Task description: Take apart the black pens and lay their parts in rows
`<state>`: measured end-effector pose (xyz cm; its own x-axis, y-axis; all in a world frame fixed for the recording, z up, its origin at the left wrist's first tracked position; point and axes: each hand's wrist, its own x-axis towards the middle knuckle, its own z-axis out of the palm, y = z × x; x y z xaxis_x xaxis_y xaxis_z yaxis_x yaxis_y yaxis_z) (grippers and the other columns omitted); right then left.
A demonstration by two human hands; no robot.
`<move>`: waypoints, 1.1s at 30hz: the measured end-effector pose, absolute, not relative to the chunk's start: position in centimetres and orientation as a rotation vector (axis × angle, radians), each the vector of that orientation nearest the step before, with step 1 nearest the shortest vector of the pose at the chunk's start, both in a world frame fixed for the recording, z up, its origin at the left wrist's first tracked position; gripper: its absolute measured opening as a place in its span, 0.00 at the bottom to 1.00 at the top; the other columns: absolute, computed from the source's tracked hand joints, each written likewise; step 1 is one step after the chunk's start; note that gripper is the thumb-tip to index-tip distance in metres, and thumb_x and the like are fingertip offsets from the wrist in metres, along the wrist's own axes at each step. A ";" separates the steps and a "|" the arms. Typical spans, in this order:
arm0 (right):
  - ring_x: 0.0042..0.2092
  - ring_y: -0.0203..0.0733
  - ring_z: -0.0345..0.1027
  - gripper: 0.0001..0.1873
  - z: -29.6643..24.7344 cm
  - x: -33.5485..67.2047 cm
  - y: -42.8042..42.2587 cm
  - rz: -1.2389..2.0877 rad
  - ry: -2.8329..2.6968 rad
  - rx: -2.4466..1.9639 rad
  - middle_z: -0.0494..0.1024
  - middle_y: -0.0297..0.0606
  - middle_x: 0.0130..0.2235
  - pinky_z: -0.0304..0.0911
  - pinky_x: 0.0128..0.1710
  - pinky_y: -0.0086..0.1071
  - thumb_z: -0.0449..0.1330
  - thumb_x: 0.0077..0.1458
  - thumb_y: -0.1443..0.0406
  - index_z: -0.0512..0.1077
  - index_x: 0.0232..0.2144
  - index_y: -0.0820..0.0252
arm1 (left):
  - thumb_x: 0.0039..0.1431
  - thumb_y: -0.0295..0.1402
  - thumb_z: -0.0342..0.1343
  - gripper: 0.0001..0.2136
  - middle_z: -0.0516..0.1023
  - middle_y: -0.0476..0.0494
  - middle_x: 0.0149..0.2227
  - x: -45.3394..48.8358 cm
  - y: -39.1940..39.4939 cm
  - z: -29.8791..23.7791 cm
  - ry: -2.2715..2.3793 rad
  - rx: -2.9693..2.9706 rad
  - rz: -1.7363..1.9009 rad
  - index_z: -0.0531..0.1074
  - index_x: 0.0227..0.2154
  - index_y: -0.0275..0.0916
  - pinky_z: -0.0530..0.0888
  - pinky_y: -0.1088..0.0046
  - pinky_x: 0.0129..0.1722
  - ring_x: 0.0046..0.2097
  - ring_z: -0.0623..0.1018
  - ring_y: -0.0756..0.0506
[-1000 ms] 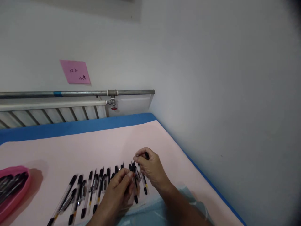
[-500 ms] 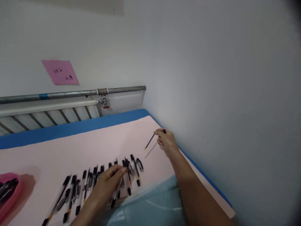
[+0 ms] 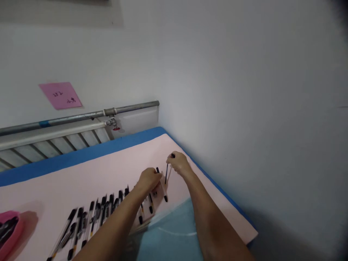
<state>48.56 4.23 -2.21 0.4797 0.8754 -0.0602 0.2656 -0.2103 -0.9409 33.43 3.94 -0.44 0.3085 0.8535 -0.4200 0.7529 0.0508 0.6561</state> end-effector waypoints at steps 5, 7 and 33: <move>0.24 0.34 0.61 0.05 -2.2 48.6 4.3 0.700 -1.040 -1.777 0.67 0.32 0.18 0.50 0.22 0.26 0.59 0.35 0.73 0.66 0.16 0.60 | 0.60 0.38 0.51 0.13 0.75 0.46 0.36 33.5 4.7 -0.7 1.568 1.851 -0.036 0.70 0.40 0.34 0.74 0.70 0.33 0.33 0.75 0.50; 0.24 0.34 0.61 0.05 -2.2 48.7 4.3 0.681 -1.061 -1.788 0.67 0.32 0.19 0.50 0.22 0.26 0.59 0.36 0.73 0.66 0.17 0.60 | 0.59 0.39 0.51 0.13 0.75 0.46 0.36 33.2 4.8 -0.3 1.602 1.936 -0.067 0.70 0.39 0.34 0.74 0.69 0.34 0.34 0.76 0.50; 0.32 0.36 0.66 0.08 -2.6 44.0 4.9 0.697 -1.559 -1.999 0.76 0.35 0.31 0.54 0.28 0.25 0.58 0.42 0.70 0.73 0.29 0.60 | 0.56 0.25 0.46 0.14 0.76 0.40 0.41 28.5 3.9 -3.4 1.304 2.575 0.376 0.75 0.39 0.38 0.67 0.64 0.47 0.45 0.73 0.42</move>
